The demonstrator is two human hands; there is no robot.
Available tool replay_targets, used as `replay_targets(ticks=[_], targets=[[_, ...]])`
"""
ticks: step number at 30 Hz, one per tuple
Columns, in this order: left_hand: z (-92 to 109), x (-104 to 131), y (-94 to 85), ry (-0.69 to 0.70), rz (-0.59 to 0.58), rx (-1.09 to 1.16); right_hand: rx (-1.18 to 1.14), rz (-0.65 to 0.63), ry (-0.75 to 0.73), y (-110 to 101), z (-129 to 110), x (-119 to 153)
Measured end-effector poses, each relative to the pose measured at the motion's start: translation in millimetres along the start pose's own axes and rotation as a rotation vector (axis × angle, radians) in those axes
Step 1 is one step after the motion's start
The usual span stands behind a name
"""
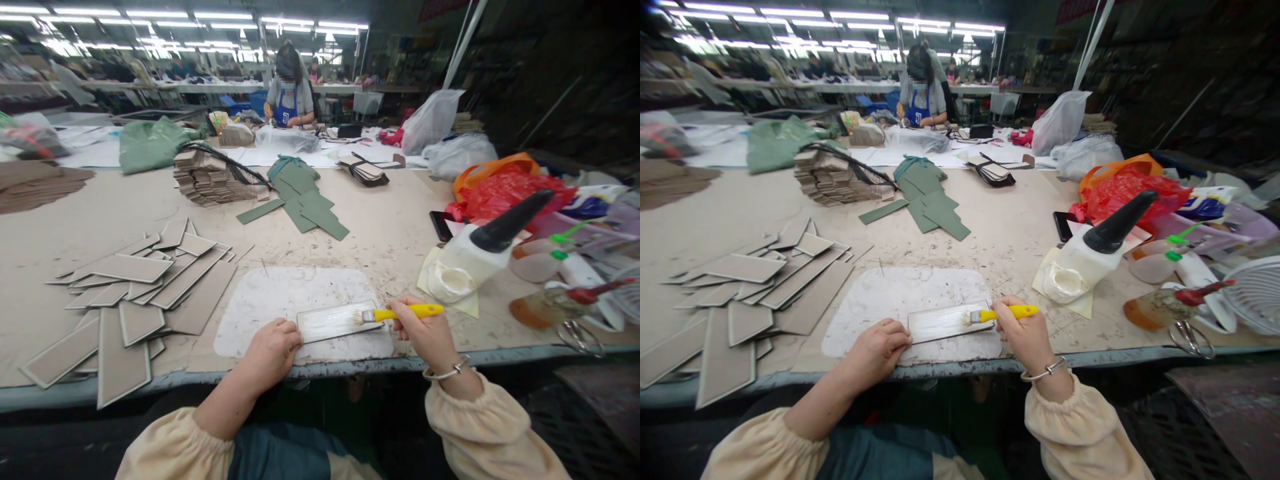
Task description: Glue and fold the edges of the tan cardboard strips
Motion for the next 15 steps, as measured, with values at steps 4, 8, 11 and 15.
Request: replay_targets(ticks=[4,8,11,15], targets=[[-1.4,0.4,1.7,-0.001,-0.014,0.013,-0.193,-0.185,0.017,36.9,-10.6,18.9],[-3.0,1.1,2.4,0.024,0.014,0.009,-0.185,-0.345,-0.026,71.1,-13.0,35.4],[-4.1,1.7,2.7,0.033,0.026,0.002,-0.130,-0.296,-0.040,70.9,-8.5,31.5],[-4.2,2.2,2.5,0.031,0.030,0.008,0.004,-0.113,-0.027,35.7,3.4,7.8]])
Point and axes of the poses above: each hand's wrist, its own x-axis away from the middle knuckle, its own y-axis out of the palm, z = x × y, the point moved 3 cm from there along -x, towards the middle knuckle, and after that the axes turned 9 degrees about z, right-handed, at the moved point
